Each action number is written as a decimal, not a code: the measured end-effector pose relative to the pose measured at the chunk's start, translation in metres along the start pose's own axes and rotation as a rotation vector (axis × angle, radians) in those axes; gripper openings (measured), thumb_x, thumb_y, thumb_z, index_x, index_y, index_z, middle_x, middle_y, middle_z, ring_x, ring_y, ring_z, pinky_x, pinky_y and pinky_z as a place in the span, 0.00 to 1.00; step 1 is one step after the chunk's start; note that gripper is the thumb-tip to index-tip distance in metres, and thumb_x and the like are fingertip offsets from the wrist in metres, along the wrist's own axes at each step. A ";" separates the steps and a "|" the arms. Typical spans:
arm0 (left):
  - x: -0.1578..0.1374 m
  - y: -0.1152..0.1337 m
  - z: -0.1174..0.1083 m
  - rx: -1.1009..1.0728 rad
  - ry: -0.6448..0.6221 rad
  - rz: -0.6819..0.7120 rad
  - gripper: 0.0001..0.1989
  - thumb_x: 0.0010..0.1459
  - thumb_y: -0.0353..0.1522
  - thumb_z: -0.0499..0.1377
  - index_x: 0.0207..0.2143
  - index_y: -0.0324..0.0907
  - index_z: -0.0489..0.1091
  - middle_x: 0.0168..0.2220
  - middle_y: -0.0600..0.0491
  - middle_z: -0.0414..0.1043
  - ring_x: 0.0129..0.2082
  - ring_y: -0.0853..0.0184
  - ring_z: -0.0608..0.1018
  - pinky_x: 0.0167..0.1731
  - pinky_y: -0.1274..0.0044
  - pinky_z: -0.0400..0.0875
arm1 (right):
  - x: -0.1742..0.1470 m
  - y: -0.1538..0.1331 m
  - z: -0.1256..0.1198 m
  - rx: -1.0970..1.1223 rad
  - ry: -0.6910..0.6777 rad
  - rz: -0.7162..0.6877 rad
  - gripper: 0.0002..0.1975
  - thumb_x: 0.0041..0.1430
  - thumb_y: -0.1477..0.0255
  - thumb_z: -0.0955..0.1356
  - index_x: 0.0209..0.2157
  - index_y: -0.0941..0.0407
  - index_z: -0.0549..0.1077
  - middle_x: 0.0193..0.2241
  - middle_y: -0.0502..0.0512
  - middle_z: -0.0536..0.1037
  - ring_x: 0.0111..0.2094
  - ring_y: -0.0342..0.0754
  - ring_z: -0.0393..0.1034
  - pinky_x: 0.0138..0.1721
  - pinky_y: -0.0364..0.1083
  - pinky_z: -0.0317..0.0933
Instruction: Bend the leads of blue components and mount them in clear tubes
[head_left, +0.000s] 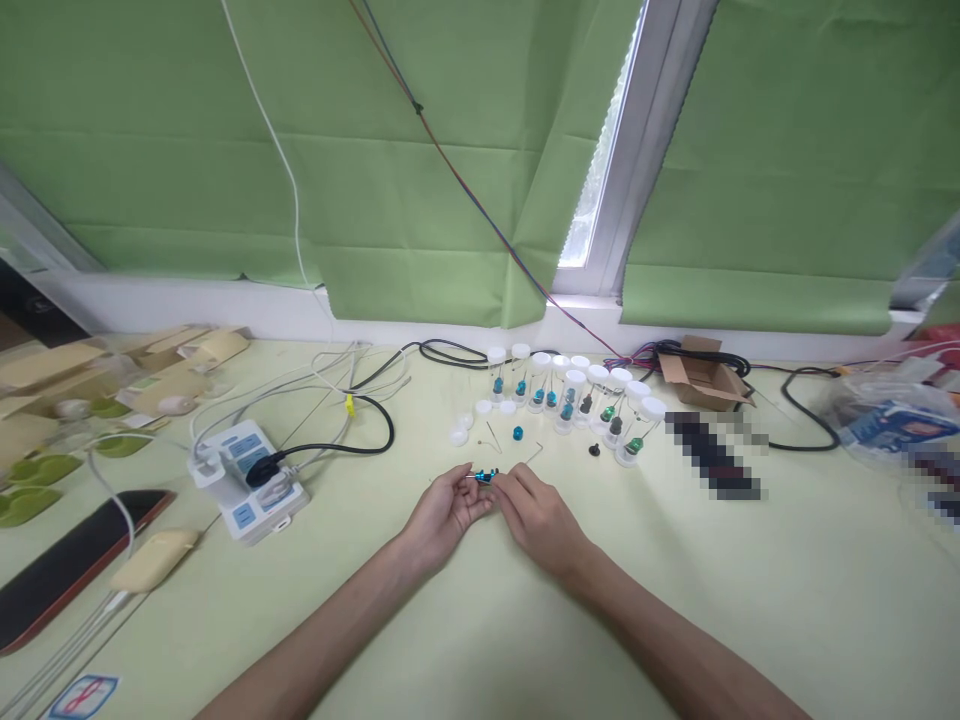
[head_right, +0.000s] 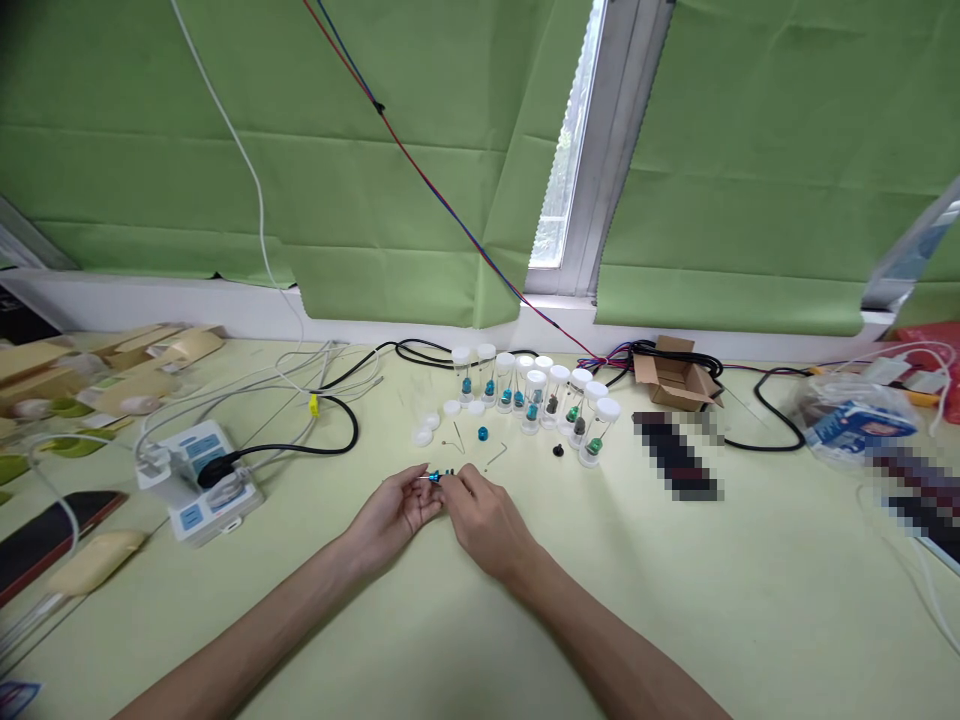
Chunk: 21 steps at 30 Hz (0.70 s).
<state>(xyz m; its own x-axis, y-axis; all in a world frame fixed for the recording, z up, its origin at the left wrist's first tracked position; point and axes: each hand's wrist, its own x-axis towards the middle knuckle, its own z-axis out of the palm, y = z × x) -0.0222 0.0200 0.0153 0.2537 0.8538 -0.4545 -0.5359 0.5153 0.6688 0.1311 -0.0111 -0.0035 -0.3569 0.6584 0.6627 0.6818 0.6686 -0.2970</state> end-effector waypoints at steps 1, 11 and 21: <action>0.000 0.000 0.000 -0.002 0.003 0.002 0.20 0.61 0.27 0.53 0.14 0.38 0.62 0.15 0.55 0.61 0.19 0.69 0.73 0.27 0.78 0.75 | 0.000 0.000 0.000 -0.014 0.002 -0.008 0.11 0.66 0.79 0.58 0.39 0.59 0.70 0.28 0.53 0.66 0.25 0.43 0.63 0.24 0.40 0.60; -0.005 -0.001 0.005 -0.034 0.025 0.023 0.14 0.59 0.25 0.55 0.20 0.37 0.66 0.17 0.54 0.65 0.18 0.72 0.72 0.25 0.79 0.74 | 0.000 -0.002 0.000 -0.079 0.063 -0.112 0.11 0.65 0.82 0.59 0.40 0.59 0.71 0.27 0.54 0.69 0.28 0.44 0.67 0.28 0.41 0.63; -0.005 -0.001 0.004 -0.032 -0.002 0.008 0.12 0.59 0.26 0.56 0.21 0.36 0.68 0.19 0.52 0.68 0.21 0.71 0.73 0.28 0.79 0.74 | 0.002 -0.002 -0.002 -0.073 0.072 -0.106 0.13 0.66 0.81 0.57 0.39 0.58 0.71 0.27 0.54 0.69 0.28 0.45 0.66 0.27 0.42 0.64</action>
<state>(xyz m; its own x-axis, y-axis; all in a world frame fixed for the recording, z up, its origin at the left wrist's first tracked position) -0.0194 0.0158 0.0195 0.2509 0.8582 -0.4477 -0.5631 0.5056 0.6536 0.1304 -0.0123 -0.0002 -0.3843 0.5572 0.7360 0.6882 0.7044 -0.1739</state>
